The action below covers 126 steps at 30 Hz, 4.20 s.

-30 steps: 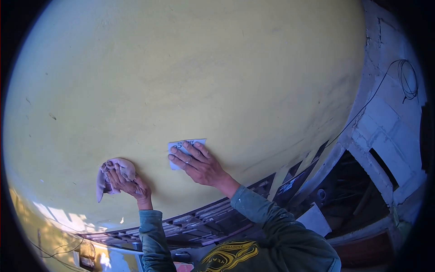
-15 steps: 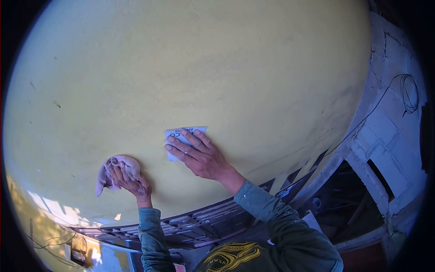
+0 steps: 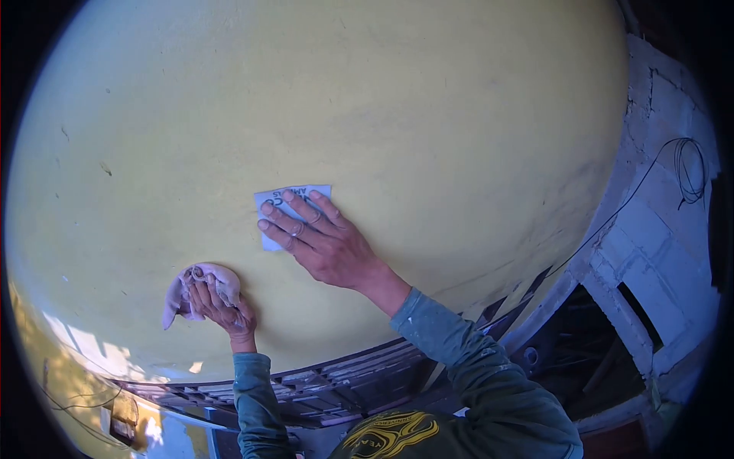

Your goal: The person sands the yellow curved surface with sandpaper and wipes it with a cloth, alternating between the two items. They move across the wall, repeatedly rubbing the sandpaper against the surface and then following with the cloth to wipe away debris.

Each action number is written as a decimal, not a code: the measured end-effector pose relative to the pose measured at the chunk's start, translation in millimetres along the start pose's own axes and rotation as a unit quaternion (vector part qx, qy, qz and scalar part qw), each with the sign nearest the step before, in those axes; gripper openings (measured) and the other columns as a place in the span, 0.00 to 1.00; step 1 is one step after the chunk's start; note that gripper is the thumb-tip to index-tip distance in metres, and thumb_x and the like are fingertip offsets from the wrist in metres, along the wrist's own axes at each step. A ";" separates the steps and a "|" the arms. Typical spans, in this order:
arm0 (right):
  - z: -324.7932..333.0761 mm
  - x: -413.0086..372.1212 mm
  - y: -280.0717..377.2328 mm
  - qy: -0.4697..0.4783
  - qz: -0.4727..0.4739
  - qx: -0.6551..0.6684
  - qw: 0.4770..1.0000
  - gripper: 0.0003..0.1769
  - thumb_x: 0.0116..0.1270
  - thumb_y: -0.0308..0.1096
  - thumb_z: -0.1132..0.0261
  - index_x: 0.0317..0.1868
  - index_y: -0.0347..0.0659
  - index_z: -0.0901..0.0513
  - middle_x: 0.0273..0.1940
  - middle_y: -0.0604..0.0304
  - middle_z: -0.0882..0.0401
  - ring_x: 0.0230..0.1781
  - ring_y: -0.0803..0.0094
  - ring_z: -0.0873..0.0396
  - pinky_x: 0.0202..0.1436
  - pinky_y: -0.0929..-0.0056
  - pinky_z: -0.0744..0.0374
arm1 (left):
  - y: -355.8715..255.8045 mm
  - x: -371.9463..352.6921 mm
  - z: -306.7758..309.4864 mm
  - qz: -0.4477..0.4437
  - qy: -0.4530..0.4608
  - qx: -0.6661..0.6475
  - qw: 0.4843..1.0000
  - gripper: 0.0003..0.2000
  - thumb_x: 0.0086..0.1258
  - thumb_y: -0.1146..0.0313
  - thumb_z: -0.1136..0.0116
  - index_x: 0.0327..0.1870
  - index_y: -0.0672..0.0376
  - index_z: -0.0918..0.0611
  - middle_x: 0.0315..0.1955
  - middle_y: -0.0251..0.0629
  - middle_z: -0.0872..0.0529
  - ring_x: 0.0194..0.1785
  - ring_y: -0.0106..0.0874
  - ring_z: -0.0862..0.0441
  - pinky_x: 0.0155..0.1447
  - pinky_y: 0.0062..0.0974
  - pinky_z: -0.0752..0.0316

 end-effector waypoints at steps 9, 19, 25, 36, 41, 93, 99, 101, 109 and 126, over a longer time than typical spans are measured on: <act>113.6 -20.9 -178.0 -0.270 -0.310 -0.125 0.903 0.25 0.81 0.35 0.47 0.75 0.43 0.26 0.79 0.53 0.33 0.82 0.46 0.42 0.83 0.42 0.48 | 2.0 -3.0 1.4 -0.006 0.006 0.017 1.000 0.31 0.79 0.52 0.56 0.78 0.60 0.34 0.76 0.56 0.34 0.80 0.60 0.41 0.81 0.62 0.52; 91.2 -71.3 -151.1 -0.136 -0.191 -0.126 0.964 0.25 0.78 0.32 0.44 0.74 0.46 0.23 0.77 0.55 0.29 0.81 0.47 0.39 0.83 0.43 0.45 | -0.8 2.9 5.3 -0.006 0.023 -0.004 1.000 0.29 0.81 0.57 0.54 0.78 0.62 0.34 0.76 0.58 0.35 0.81 0.59 0.44 0.81 0.60 0.53; 103.9 -121.0 -176.4 -0.264 -0.367 -0.122 0.884 0.26 0.83 0.37 0.51 0.76 0.42 0.28 0.79 0.50 0.35 0.82 0.42 0.43 0.83 0.42 0.48 | 5.7 -3.0 -1.4 0.015 0.000 0.019 1.000 0.30 0.79 0.54 0.54 0.77 0.62 0.32 0.76 0.58 0.33 0.80 0.60 0.41 0.81 0.60 0.51; 134.4 -254.9 -251.3 -0.299 -0.446 -0.077 0.840 0.27 0.83 0.39 0.53 0.76 0.39 0.28 0.80 0.48 0.37 0.83 0.44 0.45 0.83 0.42 0.49 | 8.2 1.2 7.7 0.044 -0.033 -0.026 0.998 0.28 0.82 0.59 0.53 0.77 0.67 0.34 0.76 0.59 0.34 0.81 0.57 0.42 0.82 0.53 0.51; 118.9 -244.0 -221.5 -0.295 -0.474 -0.091 0.825 0.27 0.84 0.41 0.52 0.76 0.41 0.27 0.80 0.49 0.36 0.83 0.46 0.45 0.84 0.42 0.50 | 9.3 -1.2 3.8 0.091 -0.032 -0.071 0.993 0.28 0.82 0.62 0.52 0.77 0.67 0.34 0.76 0.59 0.34 0.81 0.56 0.41 0.82 0.52 0.51; 153.3 -177.0 -249.4 -0.039 -0.110 -0.179 0.977 0.27 0.84 0.36 0.53 0.77 0.34 0.30 0.78 0.43 0.34 0.82 0.45 0.42 0.84 0.50 0.45 | -147.6 39.0 -32.2 -0.050 0.009 -0.097 0.994 0.24 0.76 0.63 0.50 0.69 0.63 0.22 0.69 0.56 0.24 0.76 0.63 0.34 0.80 0.56 0.43; 228.8 -230.1 -380.0 -0.325 -0.473 -0.117 0.810 0.31 0.86 0.43 0.55 0.78 0.30 0.35 0.80 0.42 0.38 0.82 0.48 0.43 0.84 0.59 0.44 | -148.9 39.5 -31.6 -0.048 0.013 -0.099 0.994 0.25 0.75 0.62 0.51 0.69 0.64 0.22 0.70 0.57 0.25 0.76 0.63 0.34 0.80 0.55 0.44; 218.9 -212.6 -365.7 -0.336 -0.482 -0.065 0.807 0.32 0.85 0.45 0.54 0.79 0.31 0.35 0.81 0.43 0.40 0.83 0.50 0.45 0.85 0.60 0.46 | -150.7 42.9 -31.4 -0.047 0.010 -0.104 0.993 0.25 0.75 0.62 0.51 0.69 0.64 0.22 0.70 0.57 0.25 0.76 0.62 0.34 0.80 0.55 0.44; 168.1 -132.0 -266.7 -0.130 -0.169 -0.143 0.967 0.25 0.80 0.32 0.50 0.73 0.33 0.26 0.78 0.47 0.32 0.82 0.45 0.42 0.84 0.46 0.46 | -151.0 44.9 -29.7 -0.048 0.005 -0.107 0.993 0.23 0.72 0.66 0.47 0.67 0.63 0.21 0.69 0.56 0.24 0.75 0.63 0.33 0.80 0.56 0.42; 208.4 -127.5 -337.6 -0.297 -0.321 -0.143 0.888 0.27 0.85 0.38 0.54 0.76 0.34 0.30 0.79 0.46 0.35 0.83 0.49 0.43 0.85 0.54 0.47 | -150.7 45.0 -25.4 -0.024 0.019 -0.138 0.990 0.22 0.67 0.71 0.39 0.64 0.57 0.16 0.65 0.52 0.21 0.73 0.60 0.30 0.78 0.52 0.37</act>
Point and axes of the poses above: each hand's wrist, its own x-axis towards the middle knuckle, its own z-axis out of the back of the hand, y = z × x, the point moved 7 cm from there along x, towards the middle knuckle
